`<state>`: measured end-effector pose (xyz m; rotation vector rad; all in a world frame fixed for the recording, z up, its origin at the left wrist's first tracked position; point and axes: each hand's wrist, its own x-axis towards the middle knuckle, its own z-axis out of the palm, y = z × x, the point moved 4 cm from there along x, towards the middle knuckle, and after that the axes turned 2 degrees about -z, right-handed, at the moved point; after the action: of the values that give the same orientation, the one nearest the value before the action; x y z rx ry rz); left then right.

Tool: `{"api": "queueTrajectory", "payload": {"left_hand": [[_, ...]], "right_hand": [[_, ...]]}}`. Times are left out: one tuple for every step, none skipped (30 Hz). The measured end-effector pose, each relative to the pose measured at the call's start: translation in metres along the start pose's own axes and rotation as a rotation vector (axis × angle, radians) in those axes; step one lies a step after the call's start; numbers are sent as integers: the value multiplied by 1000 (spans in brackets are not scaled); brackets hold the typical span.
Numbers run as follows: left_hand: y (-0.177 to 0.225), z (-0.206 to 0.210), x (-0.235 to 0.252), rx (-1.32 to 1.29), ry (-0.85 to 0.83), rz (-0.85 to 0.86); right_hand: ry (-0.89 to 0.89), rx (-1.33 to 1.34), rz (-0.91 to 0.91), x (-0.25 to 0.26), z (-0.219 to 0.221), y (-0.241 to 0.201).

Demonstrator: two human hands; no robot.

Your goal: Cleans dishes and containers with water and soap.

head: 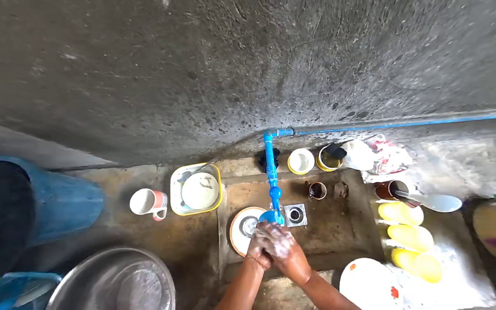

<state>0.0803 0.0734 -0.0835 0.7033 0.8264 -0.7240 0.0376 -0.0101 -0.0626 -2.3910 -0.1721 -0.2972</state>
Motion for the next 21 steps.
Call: {"api": "queueTrajectory", "payload": {"left_hand": [[1, 0, 1, -13, 0, -96], [2, -2, 1, 14, -25, -155], [2, -6, -1, 75, -78, -193], [2, -10, -2, 152, -135, -214], [3, -14, -3, 230, -200, -213], [4, -14, -3, 320, -251, -188], [4, -13, -2, 412, -269, -151], [6, -12, 0, 496, -238, -117], [8, -11, 2, 560, -151, -99], [13, -11, 6, 609, -40, -78], [20, -13, 10, 673, 17, -33], [26, -17, 12, 739, 11, 20], [30, -22, 11, 786, -13, 61], [31, -27, 9, 787, -26, 81], [29, -33, 6, 750, -25, 77], [27, -39, 3, 717, -16, 55], [28, -44, 1, 720, 24, 51], [36, -49, -1, 744, 79, 84], [52, -58, -3, 764, 175, 176], [74, -71, -4, 746, 317, 318], [102, -89, -5, 676, 488, 455]], "right_hand": [[54, 118, 119, -2, -10, 9], [132, 237, 276, -1, -19, 22], [205, 328, 446, 4, -29, 37], [264, 409, 588, 11, -38, 52], [287, 490, 696, 19, -46, 65], [256, 569, 756, 26, -50, 71], [146, 641, 776, 33, -49, 71], [-38, 692, 784, 37, -45, 64], [-239, 697, 784, 37, -40, 51], [-448, 688, 775, 34, -36, 37], [-633, 682, 728, 29, -30, 26], [-741, 685, 639, 23, -20, 17], [-787, 690, 561, 18, -11, 12], [-773, 698, 540, 17, -5, 13], [-683, 713, 569, 18, -2, 17], [-553, 733, 625, 20, -1, 22], [-432, 734, 691, 24, -4, 30], [-327, 670, 746, 28, -10, 40], [-247, 512, 784, 32, -21, 53], [-190, 307, 806, 37, -37, 68], [-154, 125, 816, 42, -55, 84]]}}
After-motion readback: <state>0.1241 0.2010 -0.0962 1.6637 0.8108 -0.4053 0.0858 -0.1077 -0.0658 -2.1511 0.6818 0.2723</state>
